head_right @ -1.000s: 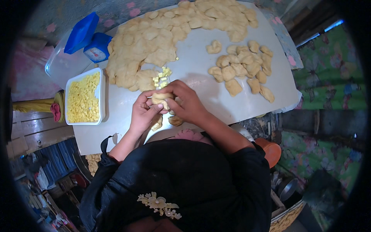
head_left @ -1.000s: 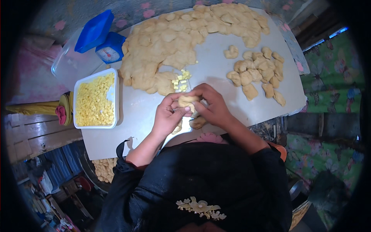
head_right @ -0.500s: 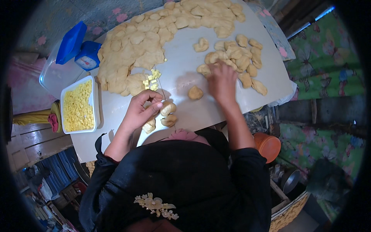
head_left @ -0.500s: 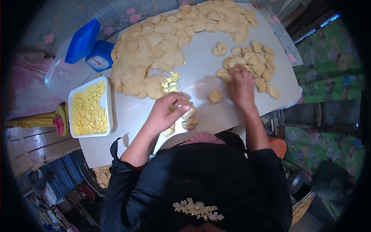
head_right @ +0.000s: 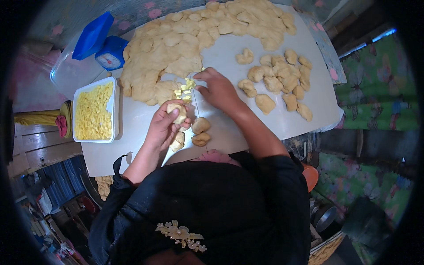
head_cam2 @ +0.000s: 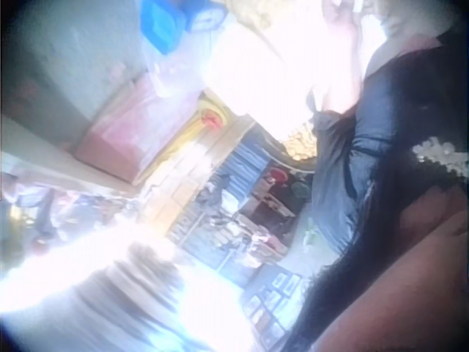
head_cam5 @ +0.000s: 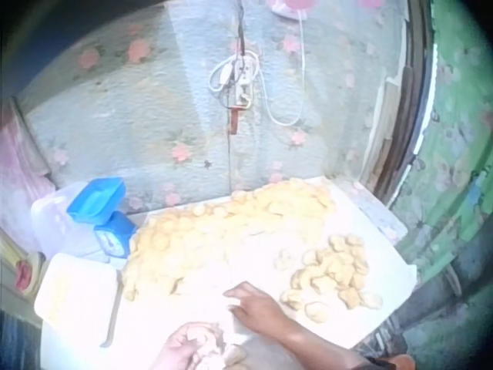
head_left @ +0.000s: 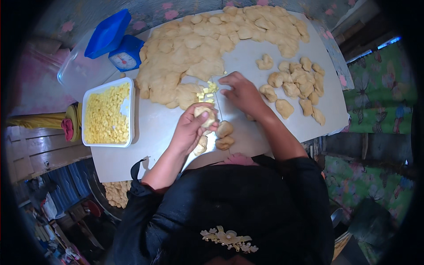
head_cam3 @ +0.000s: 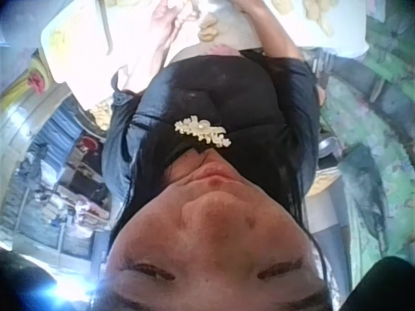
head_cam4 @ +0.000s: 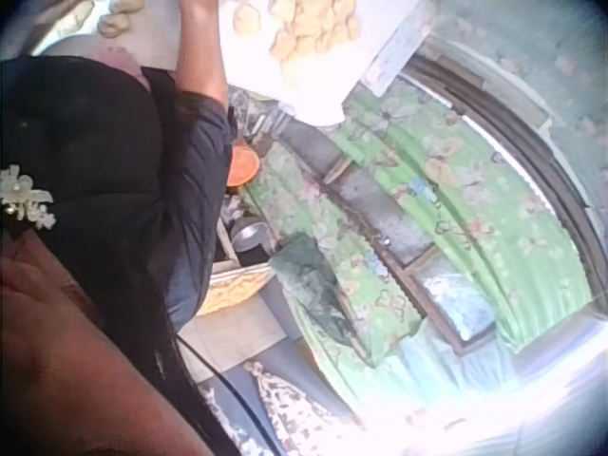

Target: Shaping pieces of dough and filling them with a yellow mixture before sealing them.

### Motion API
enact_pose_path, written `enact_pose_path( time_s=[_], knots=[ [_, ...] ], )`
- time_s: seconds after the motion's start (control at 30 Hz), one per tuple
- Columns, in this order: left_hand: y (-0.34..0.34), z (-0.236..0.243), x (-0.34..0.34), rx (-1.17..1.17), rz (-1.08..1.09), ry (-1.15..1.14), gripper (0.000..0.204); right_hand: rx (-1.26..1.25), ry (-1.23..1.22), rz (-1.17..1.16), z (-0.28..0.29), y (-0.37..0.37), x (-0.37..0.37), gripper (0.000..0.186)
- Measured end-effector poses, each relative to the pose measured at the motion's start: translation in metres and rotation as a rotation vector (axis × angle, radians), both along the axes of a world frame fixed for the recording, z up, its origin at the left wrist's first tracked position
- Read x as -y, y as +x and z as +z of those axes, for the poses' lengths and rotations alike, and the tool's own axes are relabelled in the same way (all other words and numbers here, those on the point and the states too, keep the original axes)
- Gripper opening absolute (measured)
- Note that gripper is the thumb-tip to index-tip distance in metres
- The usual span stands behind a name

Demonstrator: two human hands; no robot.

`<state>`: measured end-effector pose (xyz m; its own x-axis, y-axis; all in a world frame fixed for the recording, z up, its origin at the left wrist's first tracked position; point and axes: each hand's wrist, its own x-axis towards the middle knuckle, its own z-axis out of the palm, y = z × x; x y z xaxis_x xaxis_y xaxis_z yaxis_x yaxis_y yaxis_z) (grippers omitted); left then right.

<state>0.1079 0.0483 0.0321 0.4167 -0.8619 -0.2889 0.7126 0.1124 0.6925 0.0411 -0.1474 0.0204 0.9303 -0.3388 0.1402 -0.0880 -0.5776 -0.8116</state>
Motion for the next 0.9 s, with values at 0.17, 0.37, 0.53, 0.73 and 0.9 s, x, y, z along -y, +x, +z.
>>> enact_pose_path(
  time_s=[0.17,0.37,0.53,0.73,0.9],
  knots=[
    [0.012,0.004,-0.023,-0.118,0.254,-0.046,0.04,0.017,-0.163,0.063,-0.026,0.021,-0.004,0.025],
    [0.023,0.004,-0.026,-0.085,0.241,-0.026,0.045,-0.233,0.01,0.007,-0.005,0.004,0.008,0.021],
    [0.022,-0.007,-0.013,0.002,0.245,-0.013,0.046,-0.161,-0.437,-0.031,-0.011,-0.012,0.01,0.022],
    [0.011,0.008,0.0,-0.011,0.208,-0.007,0.05,0.196,0.596,-0.177,0.03,-0.018,-0.025,0.019],
    [0.002,0.011,0.003,0.198,0.144,-0.037,0.056,0.304,0.111,0.057,0.041,-0.013,-0.042,0.019]
  ],
)
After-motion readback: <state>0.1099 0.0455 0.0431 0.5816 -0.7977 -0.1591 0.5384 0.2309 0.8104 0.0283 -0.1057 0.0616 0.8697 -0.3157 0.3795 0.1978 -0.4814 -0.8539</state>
